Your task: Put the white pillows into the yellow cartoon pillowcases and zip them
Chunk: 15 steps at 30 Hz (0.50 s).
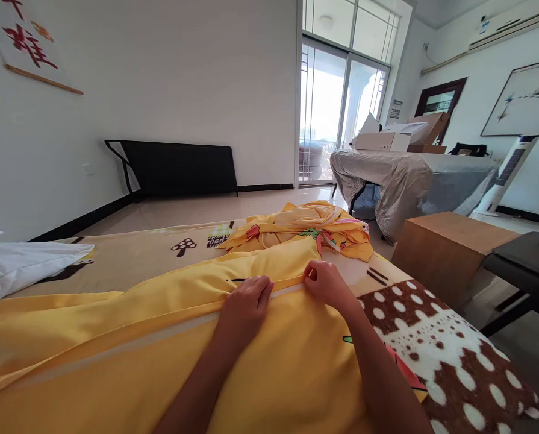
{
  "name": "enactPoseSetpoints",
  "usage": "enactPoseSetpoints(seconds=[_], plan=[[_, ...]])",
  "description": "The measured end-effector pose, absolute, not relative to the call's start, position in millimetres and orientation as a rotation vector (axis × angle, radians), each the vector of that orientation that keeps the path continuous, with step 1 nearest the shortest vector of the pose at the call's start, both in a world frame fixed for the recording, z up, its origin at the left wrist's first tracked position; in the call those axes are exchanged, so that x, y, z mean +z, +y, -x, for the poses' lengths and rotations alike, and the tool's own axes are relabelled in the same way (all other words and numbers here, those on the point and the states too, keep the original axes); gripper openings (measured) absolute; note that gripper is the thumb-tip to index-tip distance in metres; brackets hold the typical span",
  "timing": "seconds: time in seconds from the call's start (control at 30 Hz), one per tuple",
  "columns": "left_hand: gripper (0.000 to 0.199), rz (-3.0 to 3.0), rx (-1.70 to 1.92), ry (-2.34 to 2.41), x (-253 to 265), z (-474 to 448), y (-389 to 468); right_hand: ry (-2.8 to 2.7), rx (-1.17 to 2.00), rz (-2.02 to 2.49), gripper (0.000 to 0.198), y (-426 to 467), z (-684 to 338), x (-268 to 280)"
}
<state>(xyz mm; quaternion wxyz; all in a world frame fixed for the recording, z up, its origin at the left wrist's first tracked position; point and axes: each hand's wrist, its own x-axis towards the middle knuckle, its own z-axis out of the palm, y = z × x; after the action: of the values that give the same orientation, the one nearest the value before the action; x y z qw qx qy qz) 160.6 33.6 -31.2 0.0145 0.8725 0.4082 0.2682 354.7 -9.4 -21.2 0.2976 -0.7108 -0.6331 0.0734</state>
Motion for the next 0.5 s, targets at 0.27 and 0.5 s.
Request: enactPoseSetpoints(seconds=[0.27,0.5], plan=[[0.025,-2.790,0.866,1.261,-34.1,-160.8,32.8,-1.813,0.057,1.746,0.014,-3.3,-360.6,-30.5],[0.024,-2.958,1.013,1.217,-36.5,-160.6,26.9,-1.820,0.050,1.990,0.007,-1.8,-371.5,-33.1]])
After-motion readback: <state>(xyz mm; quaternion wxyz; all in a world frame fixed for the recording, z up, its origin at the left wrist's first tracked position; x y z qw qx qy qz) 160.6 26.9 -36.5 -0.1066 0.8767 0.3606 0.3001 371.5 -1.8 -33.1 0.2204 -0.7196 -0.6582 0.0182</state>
